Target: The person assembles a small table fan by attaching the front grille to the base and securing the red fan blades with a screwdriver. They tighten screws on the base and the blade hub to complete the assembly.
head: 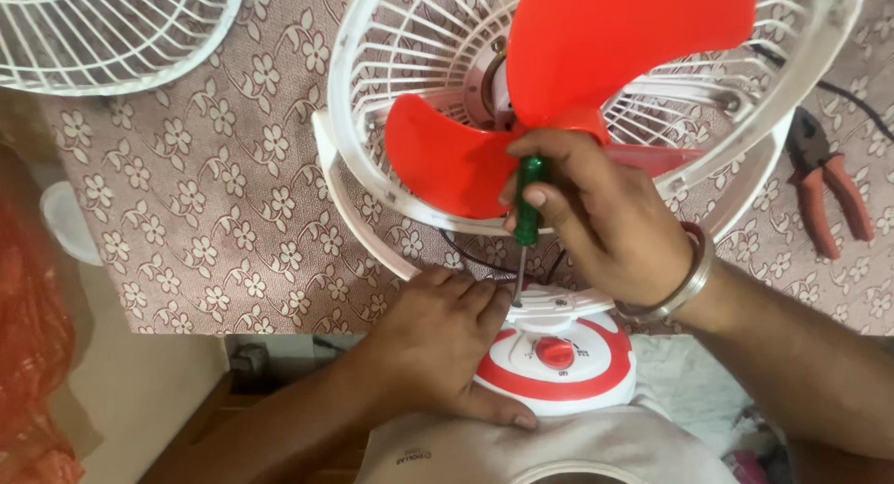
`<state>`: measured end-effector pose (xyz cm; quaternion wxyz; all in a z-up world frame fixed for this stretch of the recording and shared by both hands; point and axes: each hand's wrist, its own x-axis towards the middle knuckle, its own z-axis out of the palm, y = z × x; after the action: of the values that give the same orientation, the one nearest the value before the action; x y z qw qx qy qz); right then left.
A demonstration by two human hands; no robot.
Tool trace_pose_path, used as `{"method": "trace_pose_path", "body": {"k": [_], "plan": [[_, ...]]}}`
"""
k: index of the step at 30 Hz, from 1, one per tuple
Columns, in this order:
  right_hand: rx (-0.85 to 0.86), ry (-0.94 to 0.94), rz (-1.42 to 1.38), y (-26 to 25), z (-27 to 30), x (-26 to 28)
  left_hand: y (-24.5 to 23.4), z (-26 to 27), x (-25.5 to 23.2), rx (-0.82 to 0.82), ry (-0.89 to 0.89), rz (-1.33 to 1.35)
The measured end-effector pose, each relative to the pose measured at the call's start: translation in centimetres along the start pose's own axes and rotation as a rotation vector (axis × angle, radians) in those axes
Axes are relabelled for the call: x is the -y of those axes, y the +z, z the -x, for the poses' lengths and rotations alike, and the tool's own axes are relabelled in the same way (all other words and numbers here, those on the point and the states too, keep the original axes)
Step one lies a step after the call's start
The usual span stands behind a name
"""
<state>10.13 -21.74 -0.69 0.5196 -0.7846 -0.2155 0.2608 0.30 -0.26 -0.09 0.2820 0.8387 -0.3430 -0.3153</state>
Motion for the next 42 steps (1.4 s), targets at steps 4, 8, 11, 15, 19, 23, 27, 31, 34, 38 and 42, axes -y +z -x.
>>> {"method": "trace_pose_path", "body": {"k": [4, 8, 11, 15, 19, 23, 27, 31, 34, 38, 42], "plan": [[-0.037, -0.021, -0.022, -0.1, 0.2, 0.3, 0.4, -0.1, -0.1, 0.044, -0.028, -0.014], [-0.025, -0.027, 0.097, -0.1, -0.2, 0.0, 0.9, 0.1, -0.2, 0.046, -0.029, -0.009], [-0.025, -0.051, 0.137, 0.2, -0.2, -0.1, 0.6, 0.4, 0.1, -0.012, 0.001, 0.007], [-0.039, -0.004, 0.081, 0.3, -0.2, -0.1, -0.4, 0.1, 1.0, -0.037, -0.152, 0.194], [-0.088, -0.057, 0.139, 0.2, -0.4, 0.0, -1.9, -2.0, 1.8, -0.382, -0.453, 0.607], [-0.134, -0.057, 0.237, 0.0, -0.7, 0.3, -3.3, -4.9, 2.5, -0.583, -0.394, 0.749], [-0.151, -0.107, 0.265, -0.2, -0.7, 0.5, -3.3, -6.4, 2.4, -0.697, -0.33, 0.656], [-0.15, -0.085, 0.358, -0.1, -0.6, 0.7, -2.4, -6.7, 2.8, -0.631, -0.367, 0.515], [-0.122, -0.097, 0.433, -0.2, -0.7, 1.2, -1.9, -6.8, 3.8, -0.498, -0.396, 0.673], [-0.107, -0.259, 0.529, -1.3, -0.6, 1.7, -0.9, -7.0, 5.5, -0.368, -0.26, 1.017], [-0.049, -0.341, 0.495, -2.8, -1.5, 2.0, -0.4, -7.6, 7.1, -0.26, -0.12, 1.202]]}}
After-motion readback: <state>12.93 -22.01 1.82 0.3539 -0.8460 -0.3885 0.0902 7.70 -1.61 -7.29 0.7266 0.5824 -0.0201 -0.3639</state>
